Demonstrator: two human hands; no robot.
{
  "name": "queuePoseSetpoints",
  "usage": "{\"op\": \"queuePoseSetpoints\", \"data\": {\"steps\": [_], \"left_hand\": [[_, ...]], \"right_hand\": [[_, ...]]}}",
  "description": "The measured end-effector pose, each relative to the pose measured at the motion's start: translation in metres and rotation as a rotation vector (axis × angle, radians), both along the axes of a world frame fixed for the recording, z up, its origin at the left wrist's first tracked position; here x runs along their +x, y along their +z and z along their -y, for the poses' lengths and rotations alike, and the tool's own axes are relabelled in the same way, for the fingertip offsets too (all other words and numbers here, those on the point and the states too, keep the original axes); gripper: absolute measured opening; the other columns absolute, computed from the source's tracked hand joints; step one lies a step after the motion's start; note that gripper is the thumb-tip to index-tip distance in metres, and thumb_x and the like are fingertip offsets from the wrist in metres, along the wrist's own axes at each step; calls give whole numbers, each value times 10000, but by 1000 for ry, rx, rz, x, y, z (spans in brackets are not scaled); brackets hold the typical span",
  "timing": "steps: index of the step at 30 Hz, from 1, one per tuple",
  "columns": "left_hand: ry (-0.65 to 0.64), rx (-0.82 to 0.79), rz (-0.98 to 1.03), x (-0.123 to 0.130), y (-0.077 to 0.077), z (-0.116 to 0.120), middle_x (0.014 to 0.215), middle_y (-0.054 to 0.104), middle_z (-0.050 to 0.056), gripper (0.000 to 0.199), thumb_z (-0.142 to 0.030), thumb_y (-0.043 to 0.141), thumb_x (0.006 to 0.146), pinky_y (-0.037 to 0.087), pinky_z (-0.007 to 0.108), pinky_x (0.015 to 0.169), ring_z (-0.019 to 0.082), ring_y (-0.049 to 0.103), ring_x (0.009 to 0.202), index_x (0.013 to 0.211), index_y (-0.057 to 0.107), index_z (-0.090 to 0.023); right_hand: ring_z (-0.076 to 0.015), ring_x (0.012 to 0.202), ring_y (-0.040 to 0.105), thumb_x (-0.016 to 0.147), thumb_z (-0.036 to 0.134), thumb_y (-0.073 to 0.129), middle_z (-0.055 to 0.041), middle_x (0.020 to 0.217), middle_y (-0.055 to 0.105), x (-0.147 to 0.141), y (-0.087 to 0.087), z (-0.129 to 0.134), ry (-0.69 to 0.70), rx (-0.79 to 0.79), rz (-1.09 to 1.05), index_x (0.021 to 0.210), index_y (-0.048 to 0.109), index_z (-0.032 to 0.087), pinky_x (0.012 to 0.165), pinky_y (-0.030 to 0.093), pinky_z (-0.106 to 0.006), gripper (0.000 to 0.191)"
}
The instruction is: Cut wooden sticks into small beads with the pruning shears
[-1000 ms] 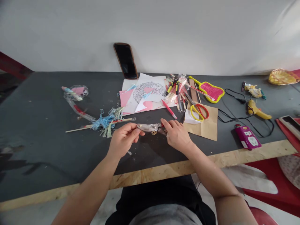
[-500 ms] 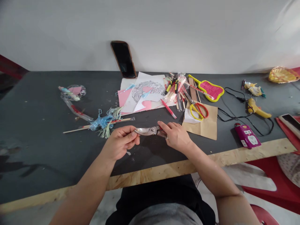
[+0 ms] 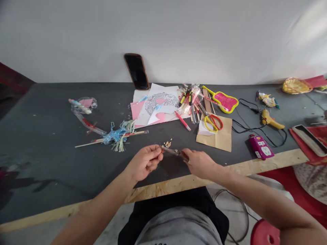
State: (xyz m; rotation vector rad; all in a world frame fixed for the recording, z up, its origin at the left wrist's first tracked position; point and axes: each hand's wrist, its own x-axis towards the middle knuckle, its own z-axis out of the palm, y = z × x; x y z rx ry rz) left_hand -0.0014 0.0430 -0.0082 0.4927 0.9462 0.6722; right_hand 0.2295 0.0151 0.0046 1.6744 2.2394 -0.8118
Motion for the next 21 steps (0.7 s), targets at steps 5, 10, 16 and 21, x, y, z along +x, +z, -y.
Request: {"op": "queuePoseSetpoints", "data": {"steps": [5, 10, 16, 21], "left_hand": [[-12, -163, -53, 5, -4, 0, 606, 617, 7, 240, -202, 782, 764, 139, 123, 349, -7, 302, 377, 706, 561, -128], [21, -249, -63, 1, -7, -12, 633, 615, 19, 182, -125, 705, 836, 142, 110, 355, -6, 331, 384, 733, 555, -123], [6, -290, -74, -3, -9, -14, 638, 602, 21, 160, -81, 623, 880, 132, 102, 355, -9, 330, 381, 739, 555, -113], [2, -246, -68, -3, -11, -12, 633, 594, 11, 177, -113, 695, 835, 121, 108, 359, -8, 318, 387, 726, 556, -118]], "right_hand": [[-292, 927, 741, 1014, 331, 446, -116, 998, 756, 0, 4, 6, -36, -150, 19, 1174, 585, 170, 708, 430, -324, 266], [-297, 884, 746, 1004, 331, 477, -127, 973, 758, -3, -2, -6, -50, -155, 36, 1176, 610, 189, 661, 437, -332, 260], [-269, 788, 732, 979, 313, 525, -132, 925, 755, -4, -6, -11, -26, -122, 53, 1170, 655, 200, 616, 464, -334, 258], [-254, 772, 723, 964, 290, 535, -122, 931, 760, -3, -4, -12, -30, -136, 16, 1149, 665, 206, 599, 465, -327, 241]]}}
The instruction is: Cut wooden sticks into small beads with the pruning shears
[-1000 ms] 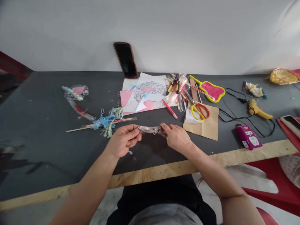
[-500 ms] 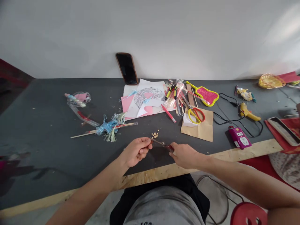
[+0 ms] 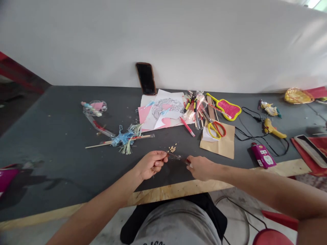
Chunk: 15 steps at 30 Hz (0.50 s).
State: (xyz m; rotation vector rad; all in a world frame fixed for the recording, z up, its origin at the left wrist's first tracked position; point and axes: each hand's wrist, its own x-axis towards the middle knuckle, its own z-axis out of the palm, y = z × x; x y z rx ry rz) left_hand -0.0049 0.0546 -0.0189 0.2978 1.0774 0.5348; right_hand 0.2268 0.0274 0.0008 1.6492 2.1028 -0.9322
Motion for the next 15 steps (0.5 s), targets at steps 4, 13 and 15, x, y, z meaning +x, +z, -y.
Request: {"op": "queuePoseSetpoints", "data": {"steps": [4, 13, 15], "left_hand": [[-11, 53, 13, 1, -4, 1, 630, 602, 9, 200, -162, 736, 810, 121, 120, 362, 0, 313, 396, 717, 562, -126], [57, 362, 16, -17, 12, 8, 649, 650, 21, 354, -376, 856, 691, 162, 160, 393, 20, 348, 420, 801, 628, -129], [67, 392, 33, -20, 18, 13, 654, 661, 24, 376, -392, 868, 680, 167, 165, 403, 21, 350, 423, 826, 642, -131]], "right_hand": [[-250, 927, 724, 945, 296, 540, -110, 1039, 754, 5, 4, -4, -19, -66, -99, 1223, 633, 191, 727, 515, -330, 311], [-217, 923, 692, 948, 337, 498, -90, 1103, 732, 40, 9, -3, -87, -29, -354, 1410, 544, 180, 813, 533, -337, 491], [-236, 999, 681, 945, 329, 519, -111, 1161, 711, 46, 1, 1, -109, 110, -280, 1429, 517, 187, 864, 518, -355, 504]]}}
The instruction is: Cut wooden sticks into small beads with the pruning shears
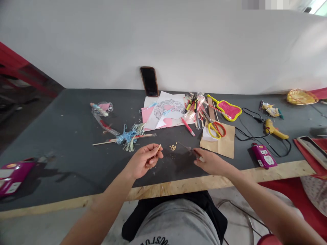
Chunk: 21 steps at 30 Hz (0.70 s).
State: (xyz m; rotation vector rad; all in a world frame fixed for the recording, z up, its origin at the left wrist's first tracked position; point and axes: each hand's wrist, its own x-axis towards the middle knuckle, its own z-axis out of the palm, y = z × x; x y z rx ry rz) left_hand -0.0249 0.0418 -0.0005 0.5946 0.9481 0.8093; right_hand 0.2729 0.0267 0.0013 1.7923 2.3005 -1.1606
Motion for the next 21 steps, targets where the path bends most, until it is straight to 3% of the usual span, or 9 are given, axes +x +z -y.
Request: {"op": "queuePoseSetpoints", "data": {"steps": [4, 7, 10, 13, 14, 17, 19, 21], "left_hand": [[39, 34, 33, 1, 4, 9, 633, 666, 16, 425, -388, 891, 660, 175, 170, 416, 22, 345, 417, 920, 665, -138], [42, 55, 15, 4, 2, 14, 639, 673, 13, 451, -405, 893, 658, 185, 176, 419, 27, 362, 416, 943, 660, -145], [41, 81, -36, 6, 1, 17, 641, 670, 14, 462, -450, 890, 649, 187, 185, 420, 34, 380, 420, 895, 647, -144], [63, 142, -115, 6, -1, 20, 663, 673, 22, 438, -464, 869, 671, 206, 193, 431, 42, 389, 441, 855, 627, -149], [76, 169, -153, 6, -2, 20, 684, 677, 27, 419, -460, 857, 687, 223, 196, 439, 46, 399, 458, 847, 624, -151], [109, 222, -261, 4, -8, 22, 753, 672, 33, 365, -446, 825, 722, 279, 200, 465, 60, 431, 523, 826, 637, -150], [128, 223, -309, 4, -12, 22, 743, 632, 12, 357, -440, 828, 706, 300, 196, 474, 72, 443, 557, 834, 654, -156], [140, 221, -364, 4, -16, 22, 675, 568, -19, 357, -431, 832, 690, 313, 192, 480, 86, 447, 567, 866, 670, -165]], "right_hand": [[-314, 1119, 628, 967, 375, 543, -157, 1174, 680, 2, -21, 10, -21, 327, 338, 1475, 464, 179, 881, 493, -393, 551], [-325, 1098, 613, 963, 432, 573, -154, 1165, 675, 0, -32, 19, -36, 457, 422, 1456, 475, 181, 882, 496, -403, 562], [-326, 1127, 590, 940, 461, 616, -167, 1240, 657, 0, -34, 25, -45, 497, 334, 1429, 493, 160, 930, 497, -432, 587], [-314, 1162, 571, 988, 444, 530, -152, 1230, 668, 3, -29, 27, -67, 544, 224, 1253, 620, 182, 956, 485, -442, 384], [-302, 1122, 586, 1017, 428, 461, -143, 1145, 691, 4, -27, 26, -93, 564, 189, 1124, 663, 189, 941, 485, -432, 331], [-239, 838, 623, 1062, 388, 280, -88, 786, 656, -1, -21, 17, -233, 553, 78, 818, 614, 217, 802, 491, -352, 448], [-209, 716, 610, 1064, 387, 268, -52, 713, 622, -12, -19, 8, -297, 500, 16, 826, 586, 228, 717, 473, -309, 428], [-208, 739, 626, 1053, 348, 307, -59, 767, 649, -27, -20, -4, -253, 496, -34, 897, 606, 221, 715, 470, -299, 361]]}}
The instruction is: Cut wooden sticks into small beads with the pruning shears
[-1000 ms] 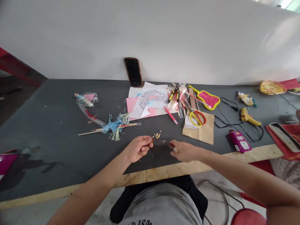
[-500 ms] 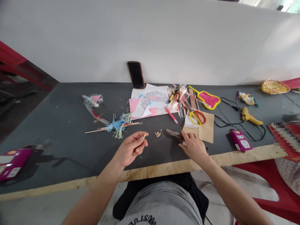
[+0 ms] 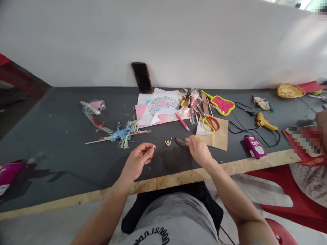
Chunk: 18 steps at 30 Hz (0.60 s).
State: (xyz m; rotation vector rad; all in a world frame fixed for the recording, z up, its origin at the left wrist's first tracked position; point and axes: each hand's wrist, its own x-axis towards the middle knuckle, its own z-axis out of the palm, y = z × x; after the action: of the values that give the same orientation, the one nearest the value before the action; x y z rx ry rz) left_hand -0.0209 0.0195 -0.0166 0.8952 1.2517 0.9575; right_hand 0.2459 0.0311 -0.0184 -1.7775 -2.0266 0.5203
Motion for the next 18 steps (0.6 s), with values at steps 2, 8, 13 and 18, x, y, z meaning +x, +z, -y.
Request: {"op": "queuePoseSetpoints", "data": {"steps": [2, 8, 13, 18], "left_hand": [[6, 9, -60, 0, -3, 0, 619, 518, -40, 350, -422, 822, 698, 331, 191, 491, 95, 451, 562, 899, 681, -171], [-26, 26, -98, 0, -5, -3, 606, 512, -42, 382, -472, 805, 723, 325, 190, 481, 97, 434, 542, 930, 688, -173], [-39, 51, -85, 1, -6, -9, 616, 507, -42, 458, -558, 794, 729, 329, 187, 480, 97, 438, 554, 951, 700, -169], [-60, 47, -17, 5, -6, -15, 625, 493, -43, 459, -559, 817, 716, 323, 175, 469, 84, 418, 558, 911, 699, -161]], "right_hand": [[-206, 892, 653, 1020, 245, 373, -88, 968, 696, -16, -1, -14, 109, 52, -31, 1064, 633, 199, 809, 486, -305, 268], [-260, 1167, 546, 981, 154, 484, -84, 1210, 703, -50, -2, -50, 356, 2, 251, 1179, 709, 243, 978, 412, -431, 312], [-254, 1107, 516, 985, 240, 536, -72, 1133, 713, -60, -11, -65, 388, -67, 291, 1069, 732, 228, 925, 391, -403, 214], [-239, 1096, 520, 993, 182, 486, -80, 1099, 700, -66, -9, -63, 319, -35, 252, 1039, 700, 200, 924, 383, -383, 220]]}}
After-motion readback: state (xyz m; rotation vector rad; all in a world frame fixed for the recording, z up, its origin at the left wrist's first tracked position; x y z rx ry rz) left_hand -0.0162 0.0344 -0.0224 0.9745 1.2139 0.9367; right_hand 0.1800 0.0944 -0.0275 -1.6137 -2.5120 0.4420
